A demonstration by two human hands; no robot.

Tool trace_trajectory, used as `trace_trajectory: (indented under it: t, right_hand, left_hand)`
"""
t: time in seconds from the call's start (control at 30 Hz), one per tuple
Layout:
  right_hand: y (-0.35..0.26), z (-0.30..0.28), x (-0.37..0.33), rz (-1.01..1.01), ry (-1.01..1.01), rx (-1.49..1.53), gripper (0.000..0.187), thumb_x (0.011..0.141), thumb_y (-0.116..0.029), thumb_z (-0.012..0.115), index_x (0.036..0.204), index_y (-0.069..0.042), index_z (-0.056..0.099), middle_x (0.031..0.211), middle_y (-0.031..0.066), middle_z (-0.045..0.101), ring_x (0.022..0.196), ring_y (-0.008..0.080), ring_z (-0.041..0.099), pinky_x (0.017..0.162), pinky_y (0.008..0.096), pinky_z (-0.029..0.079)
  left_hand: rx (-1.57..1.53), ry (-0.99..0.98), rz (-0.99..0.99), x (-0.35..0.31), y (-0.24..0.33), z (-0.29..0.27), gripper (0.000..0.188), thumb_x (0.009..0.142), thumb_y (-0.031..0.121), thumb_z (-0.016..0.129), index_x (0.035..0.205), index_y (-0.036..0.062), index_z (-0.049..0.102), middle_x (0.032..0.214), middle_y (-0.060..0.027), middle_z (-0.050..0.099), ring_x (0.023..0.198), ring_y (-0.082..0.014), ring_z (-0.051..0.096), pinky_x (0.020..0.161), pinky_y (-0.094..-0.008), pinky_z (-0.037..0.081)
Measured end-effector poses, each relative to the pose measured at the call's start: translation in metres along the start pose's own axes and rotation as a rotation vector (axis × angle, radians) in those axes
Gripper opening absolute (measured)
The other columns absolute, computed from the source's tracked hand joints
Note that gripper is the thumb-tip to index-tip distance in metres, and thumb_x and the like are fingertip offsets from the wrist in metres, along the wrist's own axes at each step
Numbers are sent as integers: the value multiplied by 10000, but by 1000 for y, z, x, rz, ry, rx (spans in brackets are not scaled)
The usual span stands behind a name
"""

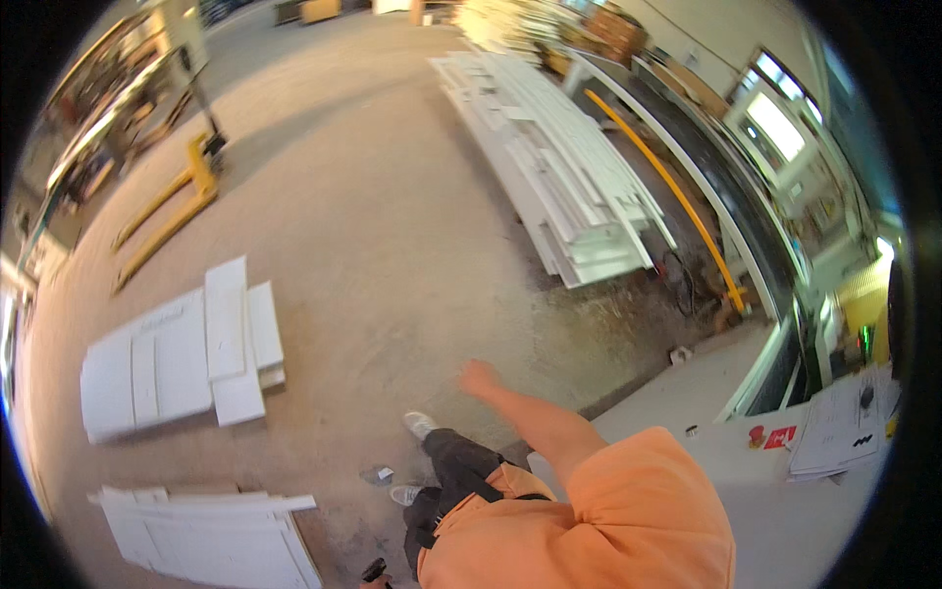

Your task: The person repeatedly picks up white wooden planks from a pile on the floor, scans them with a handheld barcode scanner, and places them on a black worktable. The person continues this cycle for multiple planks.

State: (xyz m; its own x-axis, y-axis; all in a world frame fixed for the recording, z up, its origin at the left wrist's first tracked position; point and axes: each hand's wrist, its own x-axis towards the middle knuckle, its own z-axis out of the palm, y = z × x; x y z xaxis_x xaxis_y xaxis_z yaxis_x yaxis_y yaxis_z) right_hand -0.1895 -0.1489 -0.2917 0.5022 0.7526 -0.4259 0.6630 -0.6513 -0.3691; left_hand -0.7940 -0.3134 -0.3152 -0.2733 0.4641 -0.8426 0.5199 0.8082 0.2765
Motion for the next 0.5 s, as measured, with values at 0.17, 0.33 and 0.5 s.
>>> trace_trajectory:
  t: [0.17, 0.33, 0.5]
  right_hand:
    - [155, 26, -30, 342, 17, 155, 530, 885, -517, 610, 1241, -128, 662, 1274, 190, 642, 1123, 381, 625, 921, 497, 501]
    - [227, 65, -82, 402, -114, 131, 425, 843, -437, 684, 982, -40, 737, 1022, 210, 716, 933, 373, 691, 807, 473, 540]
    - [240, 33, -120, 519, -20, 336, 361, 807, -382, 716, 917, -39, 740, 964, 209, 721, 916, 358, 696, 812, 445, 539]
  left_hand:
    - [73, 36, 107, 31, 99, -2, 408, 675, 233, 818, 988, -5, 707, 791, -97, 653, 739, -253, 650, 649, -440, 495]
    - [12, -16, 258, 32, 240, 33, 365, 729, 164, 759, 1016, -53, 699, 859, -91, 653, 781, -226, 602, 737, -384, 491]
    - [504, -87, 617, -4, 400, 124, 380, 734, 269, 773, 886, -71, 698, 764, -132, 685, 738, -212, 638, 686, -394, 495]
